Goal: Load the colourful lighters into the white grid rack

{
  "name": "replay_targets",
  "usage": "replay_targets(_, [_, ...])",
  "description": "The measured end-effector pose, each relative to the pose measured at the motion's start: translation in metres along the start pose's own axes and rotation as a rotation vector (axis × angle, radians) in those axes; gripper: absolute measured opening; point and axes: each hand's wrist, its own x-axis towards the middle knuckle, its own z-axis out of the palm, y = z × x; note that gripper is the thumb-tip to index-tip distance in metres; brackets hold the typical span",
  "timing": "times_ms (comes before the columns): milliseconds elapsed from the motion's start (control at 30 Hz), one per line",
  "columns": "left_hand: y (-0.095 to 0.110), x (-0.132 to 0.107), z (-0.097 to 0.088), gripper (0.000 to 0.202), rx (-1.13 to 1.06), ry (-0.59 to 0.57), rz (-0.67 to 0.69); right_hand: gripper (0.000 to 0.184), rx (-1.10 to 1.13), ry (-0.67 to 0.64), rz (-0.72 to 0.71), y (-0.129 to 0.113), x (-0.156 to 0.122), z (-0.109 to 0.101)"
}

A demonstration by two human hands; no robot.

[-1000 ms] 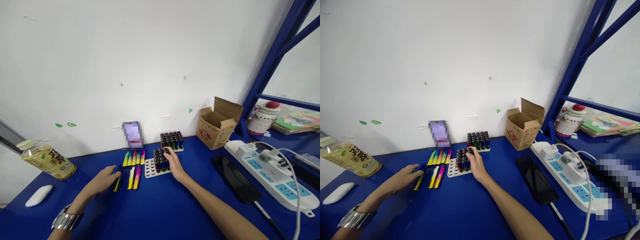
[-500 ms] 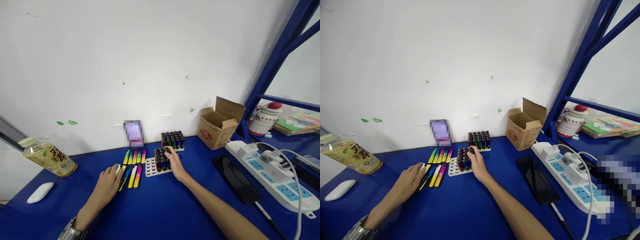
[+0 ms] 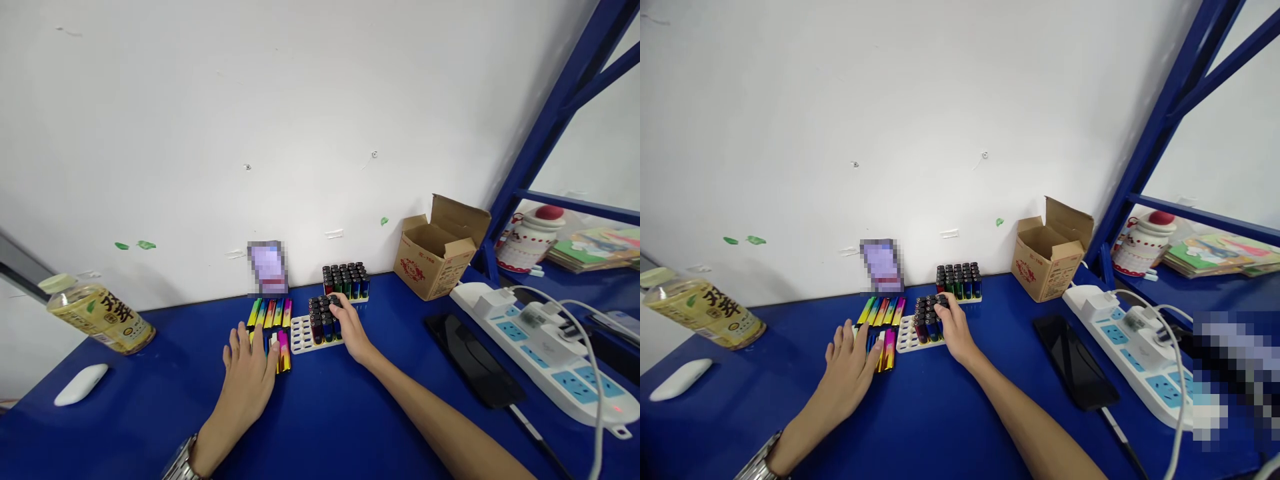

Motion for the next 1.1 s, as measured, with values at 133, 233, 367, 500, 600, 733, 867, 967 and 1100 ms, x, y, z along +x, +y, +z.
replay_targets(133, [0.036, 0.017, -0.022, 0.036, -0.313, -0.067, 0.172, 0.024, 0.015, 0.002, -0.002, 0.001, 0.000, 0.001])
replay_targets(233, [0.059, 0.026, -0.024, 0.028, -0.432, -0.110, 0.304, 0.023, 0.015, 0.003, -0.017, 0.000, 0.000, 0.001])
replay_targets(367, [0.072, 0.029, -0.018, 0.018, -0.479, -0.102, 0.324, 0.022, 0.009, 0.008, -0.031, -0.001, 0.000, 0.000])
replay_targets(500, [0.070, 0.030, -0.020, 0.015, -0.661, -0.007, 0.155, 0.023, -0.001, -0.004, -0.019, -0.001, 0.001, 0.000])
replay_targets(600, [0.068, 0.035, -0.019, 0.013, -0.628, -0.010, 0.063, 0.023, -0.003, 0.002, -0.021, -0.001, 0.001, 0.000])
replay_targets(733, [0.069, 0.041, -0.012, 0.019, -0.559, -0.114, 0.203, 0.022, -0.003, 0.013, -0.023, -0.001, 0.001, 0.000])
replay_targets(867, [0.068, 0.044, -0.012, 0.025, -0.576, -0.063, 0.104, 0.023, -0.011, 0.011, -0.016, -0.002, 0.000, 0.000])
replay_targets(967, [0.066, 0.047, -0.022, 0.025, -0.599, -0.017, -0.029, 0.024, -0.002, 0.010, -0.016, -0.002, 0.000, 0.000])
replay_targets(1100, [0.069, 0.050, -0.026, 0.019, -0.597, -0.077, -0.023, 0.023, -0.004, 0.007, -0.016, -0.002, 0.000, 0.000])
